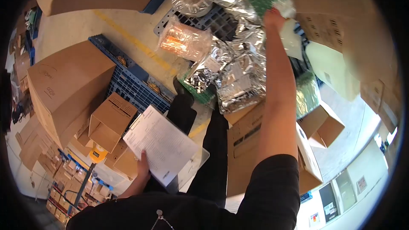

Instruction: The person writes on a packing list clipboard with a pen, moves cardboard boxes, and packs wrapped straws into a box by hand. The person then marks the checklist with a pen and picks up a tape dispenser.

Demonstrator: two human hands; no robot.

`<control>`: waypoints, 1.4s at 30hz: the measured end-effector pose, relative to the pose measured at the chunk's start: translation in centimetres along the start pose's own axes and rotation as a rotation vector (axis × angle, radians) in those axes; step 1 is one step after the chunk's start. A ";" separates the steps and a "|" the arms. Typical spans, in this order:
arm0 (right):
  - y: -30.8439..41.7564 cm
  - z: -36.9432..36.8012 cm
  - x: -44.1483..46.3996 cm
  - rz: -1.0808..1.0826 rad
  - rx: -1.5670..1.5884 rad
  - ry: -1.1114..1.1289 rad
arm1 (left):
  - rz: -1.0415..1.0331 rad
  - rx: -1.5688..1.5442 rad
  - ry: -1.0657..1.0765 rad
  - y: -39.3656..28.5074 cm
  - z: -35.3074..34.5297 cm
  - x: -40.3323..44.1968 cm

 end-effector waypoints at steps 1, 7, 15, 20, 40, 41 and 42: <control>1.9 1.9 -0.4 0.095 -0.056 -0.071 | -0.054 0.032 0.023 0.1 -0.2 0.5; 6.9 29.8 -8.6 0.319 0.202 -0.025 | -0.161 0.410 0.135 -1.6 -2.7 1.3; -12.6 60.5 -34.4 -0.305 0.933 -0.241 | -0.100 0.387 0.445 -2.8 -5.6 0.6; -31.1 58.0 -46.8 -0.459 1.301 -0.522 | -0.081 0.326 0.342 -2.7 -6.3 -3.2; -42.9 31.0 -44.6 -0.728 -0.171 0.455 | -0.226 0.213 0.364 -2.1 -5.6 -12.9; -44.7 29.6 -44.8 -0.691 -0.110 0.509 | -0.197 0.213 0.368 -2.1 -5.0 -12.1; -46.3 28.6 -44.9 -0.652 -0.052 0.560 | -0.167 0.211 0.374 -2.0 -5.0 -11.6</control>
Point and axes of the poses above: each hand's wrist, its own x-axis towards the middle knuckle, its own z-axis out of the back of the hand, y = z × x, the point moved 3 cm from there along x, towards the middle knuckle, and after that the axes turned 4 degrees about -x, right-handed, at the moved point
